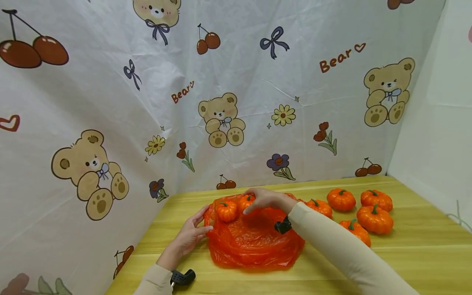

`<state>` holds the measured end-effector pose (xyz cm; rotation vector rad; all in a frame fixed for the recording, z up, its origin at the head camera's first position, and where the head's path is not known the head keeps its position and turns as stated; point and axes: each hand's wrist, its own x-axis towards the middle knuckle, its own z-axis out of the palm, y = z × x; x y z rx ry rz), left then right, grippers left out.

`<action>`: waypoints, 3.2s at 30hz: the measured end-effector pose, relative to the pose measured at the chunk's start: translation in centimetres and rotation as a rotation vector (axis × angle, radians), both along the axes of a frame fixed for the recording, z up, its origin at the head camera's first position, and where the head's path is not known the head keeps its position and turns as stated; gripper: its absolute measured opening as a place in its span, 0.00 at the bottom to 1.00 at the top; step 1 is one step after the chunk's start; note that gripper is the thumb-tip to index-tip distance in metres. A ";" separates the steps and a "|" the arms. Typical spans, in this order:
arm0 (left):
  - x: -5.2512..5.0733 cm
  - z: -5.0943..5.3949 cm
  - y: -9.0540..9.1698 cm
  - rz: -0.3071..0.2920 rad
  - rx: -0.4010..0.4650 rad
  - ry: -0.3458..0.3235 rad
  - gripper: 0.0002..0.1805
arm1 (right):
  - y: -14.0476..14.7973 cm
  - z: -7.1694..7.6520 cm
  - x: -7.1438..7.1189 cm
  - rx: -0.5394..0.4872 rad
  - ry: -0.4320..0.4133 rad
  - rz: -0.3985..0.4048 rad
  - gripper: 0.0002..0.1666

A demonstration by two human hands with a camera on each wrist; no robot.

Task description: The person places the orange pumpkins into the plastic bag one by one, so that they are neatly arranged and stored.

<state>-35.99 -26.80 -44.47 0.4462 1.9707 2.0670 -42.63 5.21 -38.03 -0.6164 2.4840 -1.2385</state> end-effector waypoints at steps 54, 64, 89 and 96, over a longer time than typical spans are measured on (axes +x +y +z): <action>0.1 0.0 0.0 -0.007 0.011 0.014 0.50 | -0.4 -2.4 0.2 -0.006 -0.032 -0.172 0.51; 0.0 -0.1 0.0 -0.014 -0.001 0.022 0.50 | 0.2 -2.0 0.8 0.081 -0.004 -0.157 0.52; -0.1 0.1 0.1 -0.013 0.018 0.021 0.50 | 2.7 1.4 3.4 0.134 0.028 -0.028 0.44; 0.0 0.0 0.0 -0.026 0.026 0.015 0.50 | 3.2 2.5 4.4 0.105 0.016 0.023 0.44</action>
